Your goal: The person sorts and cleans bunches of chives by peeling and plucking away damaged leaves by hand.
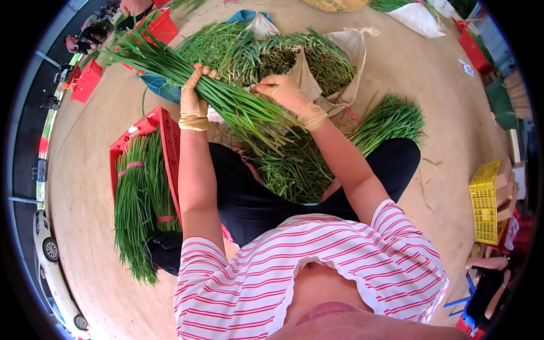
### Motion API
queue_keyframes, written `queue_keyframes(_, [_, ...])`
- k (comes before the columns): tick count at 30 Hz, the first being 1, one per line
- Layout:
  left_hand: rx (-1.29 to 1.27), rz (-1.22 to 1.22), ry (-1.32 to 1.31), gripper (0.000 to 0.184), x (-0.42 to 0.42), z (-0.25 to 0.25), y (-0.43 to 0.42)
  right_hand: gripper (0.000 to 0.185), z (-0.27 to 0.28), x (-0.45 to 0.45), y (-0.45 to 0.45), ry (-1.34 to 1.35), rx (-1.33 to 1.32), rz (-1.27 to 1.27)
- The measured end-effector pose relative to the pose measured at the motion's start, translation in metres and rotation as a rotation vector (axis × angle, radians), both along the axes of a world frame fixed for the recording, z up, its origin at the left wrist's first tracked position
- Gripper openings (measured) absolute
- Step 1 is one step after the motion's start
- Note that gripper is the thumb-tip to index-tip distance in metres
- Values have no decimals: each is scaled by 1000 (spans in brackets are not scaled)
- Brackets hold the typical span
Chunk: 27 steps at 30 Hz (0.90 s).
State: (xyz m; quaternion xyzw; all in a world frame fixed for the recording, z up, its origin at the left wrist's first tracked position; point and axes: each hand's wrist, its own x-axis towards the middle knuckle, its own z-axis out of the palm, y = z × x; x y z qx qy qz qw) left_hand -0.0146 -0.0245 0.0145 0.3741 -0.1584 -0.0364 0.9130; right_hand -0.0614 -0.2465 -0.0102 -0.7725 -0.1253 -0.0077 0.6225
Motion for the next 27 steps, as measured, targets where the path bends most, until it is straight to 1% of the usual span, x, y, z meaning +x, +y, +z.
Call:
queue_keyframes(1, [0, 2, 2, 17, 0, 1, 1, 28, -1, 2, 2, -37, 94, -35])
queue_keyframes(2, [-29, -1, 13, 18, 1, 2, 3, 25, -3, 0, -5, -6, 341, 13])
queue_keyframes(3, [-61, -2, 24, 18, 3, 1, 6, 25, -5, -2, -12, -2, 337, 18])
queue_keyframes(5, [-77, 53, 45, 20, 9, -3, 15, 21, -15, -5, -29, 260, 997, 25])
queue_keyframes(6, [-89, 71, 56, 19, 12, -5, 19, 20, -28, -5, -39, 294, 1090, -49])
queue_keyframes(7, [-100, 88, 66, 19, 14, -6, 23, 20, -43, -6, -48, 296, 1088, -53])
queue_keyframes(9, [-141, 79, 40, 16, 19, -8, 31, 17, -64, -8, -62, 206, 1284, -247])
queue_keyframes(10, [-158, 59, 25, 15, 19, -8, 34, 17, -66, -15, -69, 209, 1283, -247])
queue_keyframes(12, [-173, 44, 12, 14, 19, -8, 35, 16, -72, -32, -79, 233, 1257, -438])
queue_keyframes(13, [-169, 108, 58, 12, 18, -6, 35, 16, -82, -35, -88, 238, 1255, -434])
queue_keyframes(14, [-167, 171, 104, 11, 18, -5, 34, 16, -93, -38, -97, 267, 1259, -551])
queue_keyframes(15, [-168, 172, 108, 11, 19, -8, 36, 16, -95, -45, -99, 296, 1260, -674])
queue_keyframes(16, [-169, 137, 90, 10, 21, -9, 38, 23, -97, -50, -101, 262, 1230, -633])
queue_keyframes(17, [-170, 101, 71, 9, 24, -10, 40, 23, -98, -54, -102, 261, 1229, -635])
queue_keyframes(19, [-165, 85, 67, 9, 24, -12, 40, 27, -67, -67, -83, 217, 668, -521])
queue_keyframes(20, [-163, 117, 79, 9, 23, -10, 37, 33, -64, -65, -70, 140, 460, -471])
queue_keyframes(21, [-161, 148, 90, 9, 21, -9, 34, 33, -59, -64, -57, 141, 463, -475])
queue_keyframes(23, [-160, 164, 124, 9, 18, -6, 29, 34, -46, -63, -34, -172, -49, -387])
queue_keyframes(24, [-164, 184, 158, 10, 17, -5, 27, 34, -37, -61, -27, -174, -47, -388])
queue_keyframes(26, [-163, 161, 133, 11, 15, -5, 25, 35, -25, -57, -16, -111, -278, -462])
queue_keyframes(27, [-164, 138, 108, 12, 15, -5, 24, 35, -25, -53, -12, -110, -276, -463])
